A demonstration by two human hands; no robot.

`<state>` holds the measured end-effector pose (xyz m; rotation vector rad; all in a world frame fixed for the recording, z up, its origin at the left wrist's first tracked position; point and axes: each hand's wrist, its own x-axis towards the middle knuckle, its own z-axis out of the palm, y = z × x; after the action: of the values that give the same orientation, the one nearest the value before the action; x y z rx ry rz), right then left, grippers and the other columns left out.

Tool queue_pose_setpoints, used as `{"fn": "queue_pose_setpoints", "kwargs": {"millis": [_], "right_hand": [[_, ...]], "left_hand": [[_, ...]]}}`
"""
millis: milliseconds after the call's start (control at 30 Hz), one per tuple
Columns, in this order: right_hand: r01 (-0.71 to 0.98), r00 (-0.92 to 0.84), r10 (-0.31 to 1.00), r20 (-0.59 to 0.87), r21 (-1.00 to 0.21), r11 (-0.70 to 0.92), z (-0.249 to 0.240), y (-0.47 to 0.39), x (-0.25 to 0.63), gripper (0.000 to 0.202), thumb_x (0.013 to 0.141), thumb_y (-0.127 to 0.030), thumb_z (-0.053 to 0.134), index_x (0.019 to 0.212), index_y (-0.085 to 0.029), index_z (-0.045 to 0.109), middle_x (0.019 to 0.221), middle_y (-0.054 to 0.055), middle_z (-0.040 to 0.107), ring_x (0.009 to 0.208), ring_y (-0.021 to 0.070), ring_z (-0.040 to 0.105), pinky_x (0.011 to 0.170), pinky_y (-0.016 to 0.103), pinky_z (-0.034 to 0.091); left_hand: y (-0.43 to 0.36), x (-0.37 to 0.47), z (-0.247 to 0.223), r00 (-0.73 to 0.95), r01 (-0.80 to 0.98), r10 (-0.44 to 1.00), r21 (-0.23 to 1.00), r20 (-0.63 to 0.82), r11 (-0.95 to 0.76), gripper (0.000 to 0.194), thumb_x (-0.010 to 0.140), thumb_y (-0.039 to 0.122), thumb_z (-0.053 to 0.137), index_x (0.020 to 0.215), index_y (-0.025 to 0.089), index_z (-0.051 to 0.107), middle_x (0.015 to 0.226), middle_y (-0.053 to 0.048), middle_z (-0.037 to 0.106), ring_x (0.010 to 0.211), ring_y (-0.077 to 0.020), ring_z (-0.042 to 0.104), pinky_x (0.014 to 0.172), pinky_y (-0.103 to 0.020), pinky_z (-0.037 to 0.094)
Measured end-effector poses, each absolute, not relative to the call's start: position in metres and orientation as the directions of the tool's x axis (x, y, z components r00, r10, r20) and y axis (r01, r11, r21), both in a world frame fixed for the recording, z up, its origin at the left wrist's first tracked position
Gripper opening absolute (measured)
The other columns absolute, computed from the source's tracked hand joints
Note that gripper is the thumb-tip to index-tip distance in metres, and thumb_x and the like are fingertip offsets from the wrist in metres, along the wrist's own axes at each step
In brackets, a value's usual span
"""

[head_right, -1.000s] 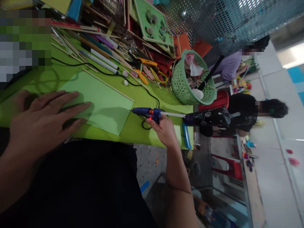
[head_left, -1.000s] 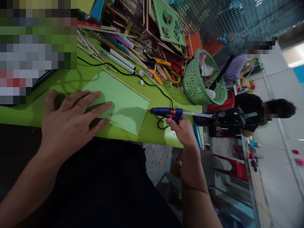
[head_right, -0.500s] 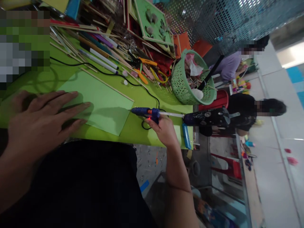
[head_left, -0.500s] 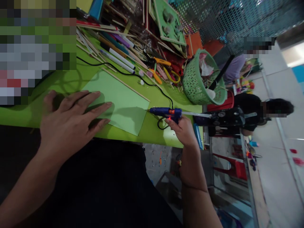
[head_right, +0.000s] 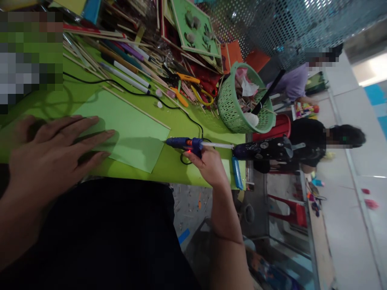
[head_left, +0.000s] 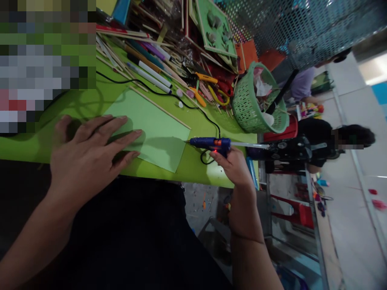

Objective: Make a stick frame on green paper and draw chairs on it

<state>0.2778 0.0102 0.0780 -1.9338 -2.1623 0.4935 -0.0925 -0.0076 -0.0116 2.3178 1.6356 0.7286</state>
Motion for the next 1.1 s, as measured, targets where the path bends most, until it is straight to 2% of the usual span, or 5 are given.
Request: {"fn": "queue_pose_setpoints", "kwargs": {"millis": [267,467,700,900,1100], "right_hand": [[0.926,-0.117,0.988,-0.097,-0.371,0.074,0.0818,0.0046,0.2791,0.045,0.095,-0.063,0.062,0.087,-0.020,0.073,0.075,0.008,0.069,0.074,0.0264,0.065,0.070,0.036,0.050],[0.918,-0.115,0.990,-0.085,-0.391,0.073,0.0795,0.0036,0.2788,0.045,0.094,-0.063,0.063,0.088,-0.021,0.074,0.075,0.008,0.071,0.076,0.0278,0.068,0.072,0.037,0.052],[0.916,-0.118,0.987,-0.114,-0.397,0.063,0.0806,0.0028,0.2777,0.047,0.095,-0.065,0.061,0.092,-0.020,0.076,0.073,0.008,0.070,0.074,0.0279,0.068,0.071,0.037,0.051],[0.914,-0.115,0.981,-0.156,-0.404,0.043,0.0805,0.0000,0.2777,0.044,0.095,-0.064,0.064,0.085,-0.022,0.072,0.069,0.006,0.067,0.072,0.0270,0.066,0.068,0.036,0.049],[0.922,-0.122,0.986,-0.112,-0.381,0.071,0.0798,0.0027,0.2763,0.045,0.096,-0.063,0.061,0.090,-0.021,0.075,0.080,0.010,0.072,0.080,0.0293,0.069,0.076,0.039,0.051]], "left_hand": [[-0.0082,-0.0914,-0.0113,0.226,0.826,0.934,0.455,0.276,-0.334,0.060,0.105,0.038,0.059,0.161,0.054,0.044,0.174,0.006,0.044,0.161,-0.0324,0.040,0.136,-0.067,0.014],[-0.0086,-0.0917,-0.0116,0.232,0.836,0.931,0.431,0.282,-0.339,0.063,0.106,0.039,0.056,0.163,0.058,0.037,0.175,0.009,0.042,0.162,-0.0305,0.038,0.135,-0.067,0.014],[-0.0084,-0.0916,-0.0101,0.231,0.834,0.928,0.432,0.291,-0.343,0.062,0.106,0.039,0.057,0.163,0.056,0.040,0.173,0.006,0.045,0.160,-0.0323,0.041,0.135,-0.069,0.013],[-0.0084,-0.0916,-0.0114,0.228,0.830,0.940,0.454,0.253,-0.324,0.065,0.105,0.038,0.060,0.163,0.058,0.038,0.175,0.008,0.042,0.162,-0.0306,0.038,0.133,-0.063,0.027],[-0.0081,-0.0922,-0.0096,0.229,0.837,0.937,0.437,0.265,-0.328,0.059,0.106,0.040,0.057,0.162,0.055,0.043,0.173,0.005,0.046,0.161,-0.0316,0.040,0.133,-0.066,0.022]]}}
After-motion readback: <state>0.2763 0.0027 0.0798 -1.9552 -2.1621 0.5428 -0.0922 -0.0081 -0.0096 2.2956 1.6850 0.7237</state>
